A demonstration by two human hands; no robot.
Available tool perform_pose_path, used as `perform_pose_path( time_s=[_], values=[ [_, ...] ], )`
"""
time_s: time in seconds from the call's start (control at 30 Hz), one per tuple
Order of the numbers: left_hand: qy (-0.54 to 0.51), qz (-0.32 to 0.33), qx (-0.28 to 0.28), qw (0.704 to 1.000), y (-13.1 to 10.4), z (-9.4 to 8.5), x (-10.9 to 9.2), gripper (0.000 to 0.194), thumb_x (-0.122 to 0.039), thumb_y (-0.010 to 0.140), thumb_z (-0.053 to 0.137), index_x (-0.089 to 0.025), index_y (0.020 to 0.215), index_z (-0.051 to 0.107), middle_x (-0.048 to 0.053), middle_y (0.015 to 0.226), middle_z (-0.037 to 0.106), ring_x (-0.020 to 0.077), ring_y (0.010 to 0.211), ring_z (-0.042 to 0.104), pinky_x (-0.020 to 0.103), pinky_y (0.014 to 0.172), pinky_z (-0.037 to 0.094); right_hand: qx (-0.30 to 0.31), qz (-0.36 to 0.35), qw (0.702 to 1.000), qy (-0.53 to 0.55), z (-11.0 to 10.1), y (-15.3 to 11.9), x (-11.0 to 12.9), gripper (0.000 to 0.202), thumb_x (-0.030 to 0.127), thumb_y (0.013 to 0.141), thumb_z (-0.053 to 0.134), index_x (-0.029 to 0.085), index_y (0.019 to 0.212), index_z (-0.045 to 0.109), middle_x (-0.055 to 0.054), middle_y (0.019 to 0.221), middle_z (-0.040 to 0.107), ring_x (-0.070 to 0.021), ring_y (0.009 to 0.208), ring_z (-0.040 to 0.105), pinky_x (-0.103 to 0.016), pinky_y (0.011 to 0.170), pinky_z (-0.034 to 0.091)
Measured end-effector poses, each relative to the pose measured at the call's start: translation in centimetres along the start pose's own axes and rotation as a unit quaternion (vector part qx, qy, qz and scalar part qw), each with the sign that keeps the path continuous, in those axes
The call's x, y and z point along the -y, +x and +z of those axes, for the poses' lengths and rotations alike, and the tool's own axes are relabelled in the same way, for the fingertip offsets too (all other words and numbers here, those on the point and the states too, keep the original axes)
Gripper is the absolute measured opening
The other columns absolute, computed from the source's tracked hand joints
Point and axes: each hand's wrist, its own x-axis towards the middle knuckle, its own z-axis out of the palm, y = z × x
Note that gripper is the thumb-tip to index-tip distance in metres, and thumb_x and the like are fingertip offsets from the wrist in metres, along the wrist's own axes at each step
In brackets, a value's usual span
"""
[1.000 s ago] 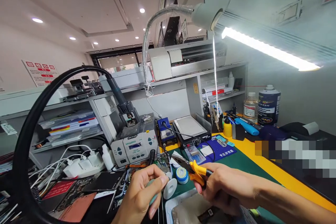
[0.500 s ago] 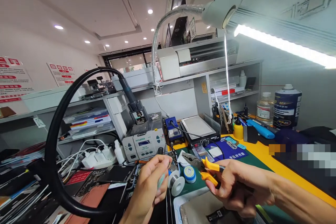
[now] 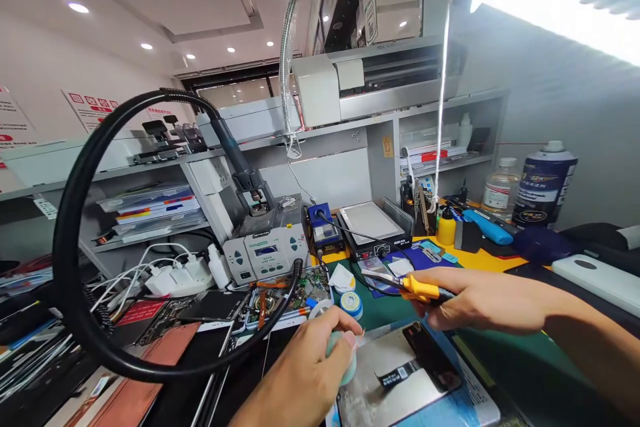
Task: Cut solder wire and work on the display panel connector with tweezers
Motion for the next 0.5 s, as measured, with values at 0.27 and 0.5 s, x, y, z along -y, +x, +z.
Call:
perform_pose_path(
  time_s=[0.27, 0.5],
  values=[
    [0.083, -0.012, 0.024, 0.996, 0.5, 0.5, 0.6, 0.029, -0.048, 0.092, 0.051, -0.028, 0.11, 0.064, 0.001, 0.093, 0.064, 0.0195, 0.085, 0.054, 0.028, 0.074, 0.036, 0.028, -0.006, 0.999, -0.029, 0.3, 0.4, 0.1, 0.015, 0.025, 0.077, 0.061, 0.023, 0.093, 0.063, -0.001, 0.094, 0.064, -0.0259, 0.091, 0.058, -0.033, 0.078, 0.043],
    [0.115, -0.004, -0.012, 0.993, 0.6, 1.1, -0.3, 0.029, -0.049, 0.091, 0.052, -0.029, 0.101, 0.07, 0.001, 0.087, 0.063, 0.0178, 0.072, 0.047, 0.028, 0.067, 0.032, 0.029, 0.028, 0.999, -0.027, 0.5, 0.3, 0.0, 0.023, 0.02, 0.075, 0.062, 0.022, 0.098, 0.065, -0.003, 0.097, 0.065, -0.0275, 0.091, 0.057, -0.033, 0.074, 0.039]
  ],
)
